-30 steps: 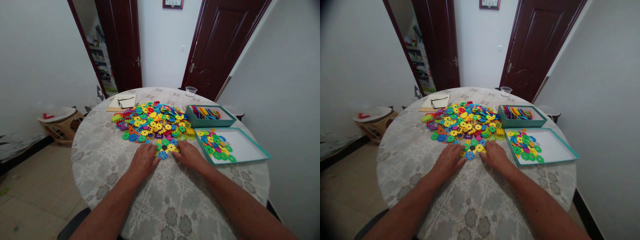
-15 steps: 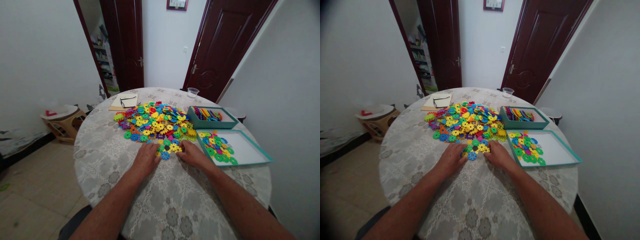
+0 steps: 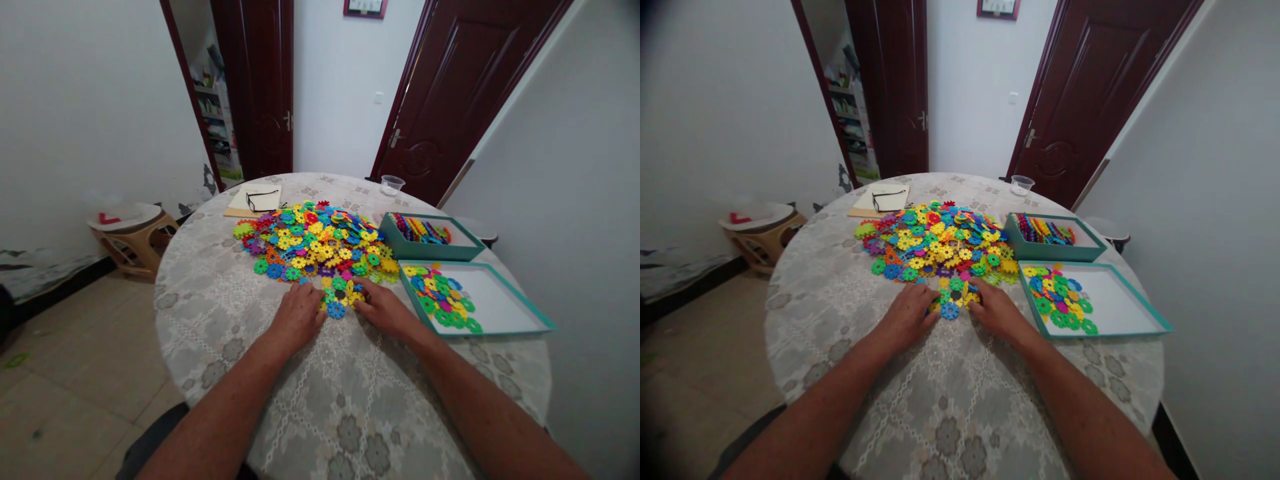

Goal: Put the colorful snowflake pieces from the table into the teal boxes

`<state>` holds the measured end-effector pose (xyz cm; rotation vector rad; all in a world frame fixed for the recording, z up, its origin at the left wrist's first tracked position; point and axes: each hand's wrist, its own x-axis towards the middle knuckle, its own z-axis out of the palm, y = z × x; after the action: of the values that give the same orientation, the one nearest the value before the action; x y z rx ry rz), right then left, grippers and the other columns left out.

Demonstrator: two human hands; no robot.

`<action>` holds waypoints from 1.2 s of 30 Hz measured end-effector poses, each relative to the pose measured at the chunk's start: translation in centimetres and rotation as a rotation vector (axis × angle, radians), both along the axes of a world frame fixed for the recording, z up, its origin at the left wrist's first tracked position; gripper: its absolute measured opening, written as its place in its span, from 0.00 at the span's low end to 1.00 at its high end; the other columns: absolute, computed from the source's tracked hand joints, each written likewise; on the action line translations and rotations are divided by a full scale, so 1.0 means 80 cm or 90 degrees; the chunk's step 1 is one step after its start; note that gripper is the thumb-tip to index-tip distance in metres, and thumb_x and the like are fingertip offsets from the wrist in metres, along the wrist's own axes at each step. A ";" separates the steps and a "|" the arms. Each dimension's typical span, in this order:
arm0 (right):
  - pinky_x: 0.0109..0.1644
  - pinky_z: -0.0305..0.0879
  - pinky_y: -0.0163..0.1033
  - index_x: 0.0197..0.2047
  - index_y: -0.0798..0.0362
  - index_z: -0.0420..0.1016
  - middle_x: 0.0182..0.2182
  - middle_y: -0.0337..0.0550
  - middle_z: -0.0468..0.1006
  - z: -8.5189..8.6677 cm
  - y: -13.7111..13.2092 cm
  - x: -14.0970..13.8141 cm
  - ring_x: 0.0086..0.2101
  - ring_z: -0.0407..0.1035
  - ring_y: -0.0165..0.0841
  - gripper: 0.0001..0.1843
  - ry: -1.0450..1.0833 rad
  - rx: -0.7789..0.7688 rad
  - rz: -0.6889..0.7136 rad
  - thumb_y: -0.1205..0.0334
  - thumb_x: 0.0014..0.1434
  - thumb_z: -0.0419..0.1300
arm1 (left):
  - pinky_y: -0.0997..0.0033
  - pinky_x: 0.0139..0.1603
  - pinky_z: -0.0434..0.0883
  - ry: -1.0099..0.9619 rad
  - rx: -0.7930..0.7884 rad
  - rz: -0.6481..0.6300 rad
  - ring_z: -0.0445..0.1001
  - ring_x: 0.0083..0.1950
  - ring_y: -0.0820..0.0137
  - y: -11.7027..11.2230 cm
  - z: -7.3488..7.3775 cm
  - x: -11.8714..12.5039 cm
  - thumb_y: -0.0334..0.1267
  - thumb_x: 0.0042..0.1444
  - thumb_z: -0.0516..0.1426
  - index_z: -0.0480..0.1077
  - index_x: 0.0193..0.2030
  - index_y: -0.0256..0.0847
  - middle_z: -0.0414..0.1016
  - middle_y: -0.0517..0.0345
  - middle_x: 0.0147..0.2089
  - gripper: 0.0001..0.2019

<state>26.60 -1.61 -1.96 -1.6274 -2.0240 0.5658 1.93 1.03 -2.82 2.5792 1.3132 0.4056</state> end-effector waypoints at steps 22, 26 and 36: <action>0.46 0.68 0.39 0.56 0.52 0.78 0.41 0.44 0.81 -0.012 0.030 -0.013 0.40 0.73 0.37 0.20 -0.014 -0.037 0.004 0.63 0.61 0.62 | 0.53 0.61 0.68 -0.071 0.001 0.011 0.71 0.60 0.54 -0.001 -0.013 0.001 0.36 0.62 0.62 0.68 0.67 0.44 0.76 0.49 0.63 0.26; 0.55 0.66 0.43 0.54 0.53 0.79 0.47 0.50 0.78 -0.017 0.030 -0.022 0.48 0.72 0.41 0.18 -0.051 0.031 -0.043 0.62 0.61 0.62 | 0.54 0.62 0.68 -0.082 -0.026 0.017 0.71 0.61 0.55 -0.003 -0.008 0.001 0.34 0.61 0.61 0.67 0.68 0.46 0.76 0.50 0.63 0.27; 0.59 0.65 0.44 0.55 0.53 0.79 0.49 0.50 0.77 -0.017 0.025 -0.022 0.51 0.71 0.40 0.19 -0.014 0.030 -0.033 0.65 0.60 0.64 | 0.55 0.60 0.68 -0.073 -0.053 -0.004 0.70 0.60 0.55 -0.009 -0.001 0.005 0.33 0.61 0.59 0.68 0.66 0.48 0.78 0.51 0.59 0.26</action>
<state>24.83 0.36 -3.32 -1.6603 -1.9904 0.4800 2.30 0.33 -2.90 2.4532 1.2563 0.4791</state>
